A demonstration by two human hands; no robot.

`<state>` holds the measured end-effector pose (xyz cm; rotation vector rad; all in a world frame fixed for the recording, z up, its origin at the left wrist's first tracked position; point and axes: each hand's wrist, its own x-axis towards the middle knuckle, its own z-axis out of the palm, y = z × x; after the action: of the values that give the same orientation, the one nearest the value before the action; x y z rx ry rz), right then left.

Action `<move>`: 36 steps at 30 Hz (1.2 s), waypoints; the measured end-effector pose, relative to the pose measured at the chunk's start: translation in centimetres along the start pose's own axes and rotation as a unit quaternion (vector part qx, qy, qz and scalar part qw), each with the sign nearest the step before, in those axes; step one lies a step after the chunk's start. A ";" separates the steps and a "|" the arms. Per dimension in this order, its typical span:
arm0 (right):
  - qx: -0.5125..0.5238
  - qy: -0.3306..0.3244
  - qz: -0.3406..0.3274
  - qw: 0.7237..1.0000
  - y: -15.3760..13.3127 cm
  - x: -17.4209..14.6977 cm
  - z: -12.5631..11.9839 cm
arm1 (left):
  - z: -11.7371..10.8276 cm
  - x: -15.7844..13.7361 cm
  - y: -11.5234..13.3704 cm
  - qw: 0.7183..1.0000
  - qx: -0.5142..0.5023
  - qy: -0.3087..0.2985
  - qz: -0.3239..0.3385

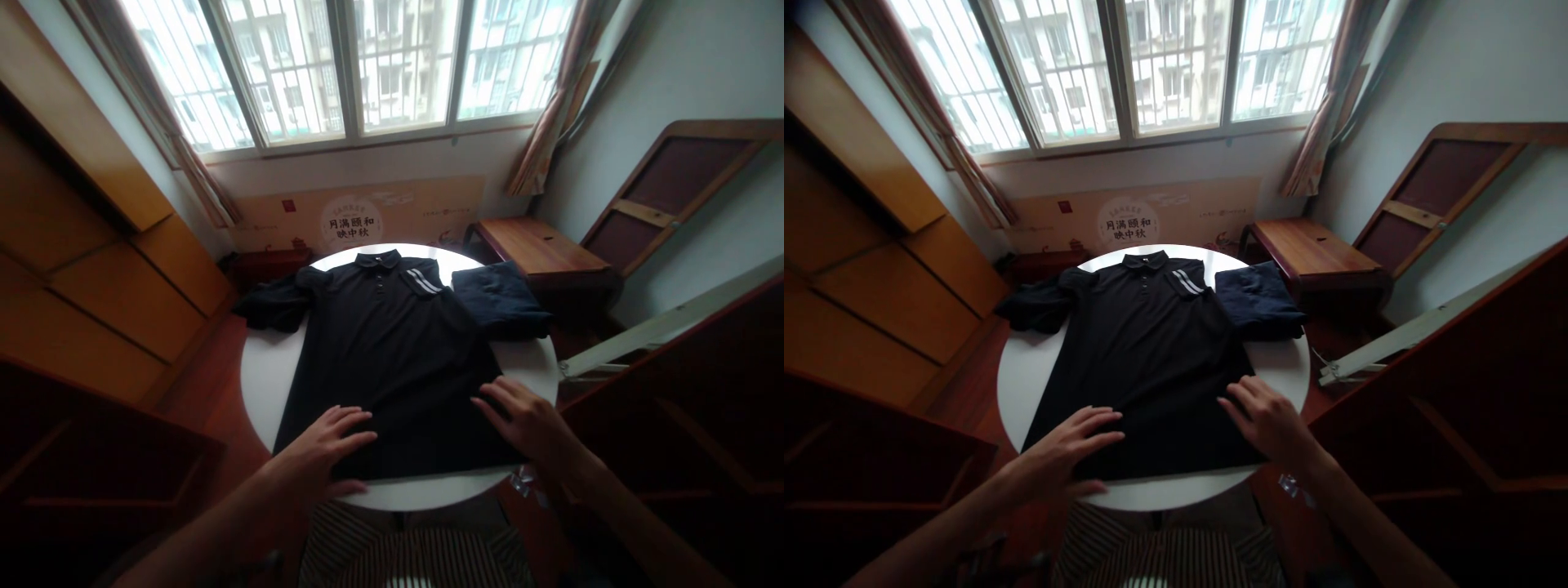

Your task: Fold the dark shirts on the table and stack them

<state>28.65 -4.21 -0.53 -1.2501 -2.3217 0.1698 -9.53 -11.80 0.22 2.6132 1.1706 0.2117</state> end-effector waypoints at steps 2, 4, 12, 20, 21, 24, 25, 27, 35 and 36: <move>0.038 -0.065 -0.102 0.992 -2.6 -1.2 0.6 | -0.1 -1.5 1.4 0.999 0.011 -0.022 0.035; 0.034 -0.096 -0.180 0.978 -4.7 -1.9 1.5 | 0.0 -2.2 2.2 0.998 0.030 -0.023 0.056; -0.063 -0.054 -0.312 0.946 -4.7 -2.0 3.6 | -0.4 -2.9 1.8 0.995 0.065 -0.005 0.079; -0.124 -0.057 -0.268 0.954 -1.2 -2.6 0.4 | 0.5 -3.7 0.9 0.990 0.130 0.007 0.049; -0.132 -0.068 -0.259 0.954 -0.6 -2.7 0.1 | 0.5 -3.9 0.6 0.990 0.134 0.009 0.041; -0.149 -0.072 -0.248 0.955 1.2 -3.2 -0.4 | 0.6 -4.5 -0.4 0.988 0.151 0.003 0.034; -0.150 -0.060 -0.248 0.955 1.7 -3.3 -0.6 | 0.6 -4.8 -0.8 0.987 0.159 -0.001 0.028; -0.142 -0.044 -0.252 0.956 2.4 -3.7 -1.3 | 0.8 -5.5 -1.4 0.986 0.169 -0.005 0.010; -0.097 -0.109 -0.227 0.963 3.1 -5.0 -2.9 | 1.0 -8.1 -2.3 0.997 0.070 0.021 -0.017; -0.093 -0.130 -0.217 0.963 2.9 -5.0 -2.8 | 0.9 -8.1 -2.2 0.998 0.052 0.016 -0.023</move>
<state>34.44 -6.98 -0.91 -0.8037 -2.8327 -0.0381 -16.26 -16.68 -1.52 2.6776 1.2833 0.1895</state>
